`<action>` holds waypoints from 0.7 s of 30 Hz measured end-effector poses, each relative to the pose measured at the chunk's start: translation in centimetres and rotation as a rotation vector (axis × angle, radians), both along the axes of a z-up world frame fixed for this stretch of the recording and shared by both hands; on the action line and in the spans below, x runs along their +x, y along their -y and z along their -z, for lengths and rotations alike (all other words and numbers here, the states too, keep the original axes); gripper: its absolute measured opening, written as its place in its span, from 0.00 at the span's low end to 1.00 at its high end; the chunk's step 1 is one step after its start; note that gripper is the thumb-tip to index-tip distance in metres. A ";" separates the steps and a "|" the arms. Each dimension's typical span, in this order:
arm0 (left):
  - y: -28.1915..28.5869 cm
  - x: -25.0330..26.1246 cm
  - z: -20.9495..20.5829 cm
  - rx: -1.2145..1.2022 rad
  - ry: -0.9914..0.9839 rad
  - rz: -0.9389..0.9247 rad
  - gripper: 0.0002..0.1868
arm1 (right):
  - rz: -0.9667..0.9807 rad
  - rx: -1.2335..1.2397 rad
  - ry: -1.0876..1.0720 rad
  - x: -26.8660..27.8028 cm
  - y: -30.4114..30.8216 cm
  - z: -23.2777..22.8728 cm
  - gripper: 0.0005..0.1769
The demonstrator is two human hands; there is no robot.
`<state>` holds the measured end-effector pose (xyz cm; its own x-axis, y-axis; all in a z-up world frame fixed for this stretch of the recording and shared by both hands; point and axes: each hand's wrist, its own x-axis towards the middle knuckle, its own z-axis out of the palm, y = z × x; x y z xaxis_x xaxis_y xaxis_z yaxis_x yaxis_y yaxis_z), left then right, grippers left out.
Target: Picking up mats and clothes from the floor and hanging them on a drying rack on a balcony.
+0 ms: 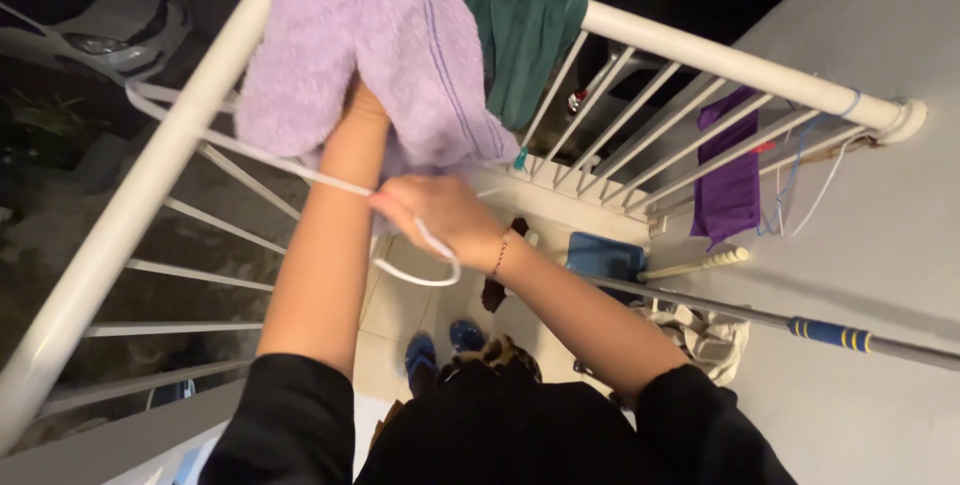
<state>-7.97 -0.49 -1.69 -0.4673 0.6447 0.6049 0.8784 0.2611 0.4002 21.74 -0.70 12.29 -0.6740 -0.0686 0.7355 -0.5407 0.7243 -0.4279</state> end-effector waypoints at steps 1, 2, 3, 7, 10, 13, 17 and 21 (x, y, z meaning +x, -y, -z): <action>-0.1 -0.2 0.3 0.032 0.007 0.023 0.32 | -0.045 -0.009 0.204 0.4 0.4 -0.9 0.10; -0.1 -0.5 0.6 0.064 0.014 0.047 0.33 | -0.092 -0.017 0.408 0.8 0.9 -1.8 0.14; 2.6 2.0 2.1 0.064 0.017 0.054 0.33 | -0.085 -0.019 0.411 0.6 0.7 -2.2 0.14; 2.2 7.0 -4.8 -0.279 0.185 0.048 0.24 | -0.255 -0.335 0.659 -1.3 -1.8 -1.3 0.16; 6.2 9.2 -1.7 -0.544 0.309 0.030 0.19 | -0.240 -0.516 0.509 -3.9 -4.9 1.2 0.16; 7.5 13.2 -2.1 -0.244 0.138 -0.079 0.13 | -0.082 -0.623 0.504 -5.2 -7.3 2.1 0.17; 12.1 16.9 0.9 0.362 0.102 -0.404 0.14 | 0.096 -0.727 0.558 -4.2 -9.4 1.4 0.20; 13.2 16.8 9.5 0.418 0.323 -0.346 0.19 | 0.026 -0.865 0.628 -3.1 -9.6 -1.9 0.19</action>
<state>8.83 -13.65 -11.17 -0.8079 0.1632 0.5662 0.5885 0.2732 0.7609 18.66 8.87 14.16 -0.9428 0.3299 0.0482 -0.0337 0.0493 -0.9982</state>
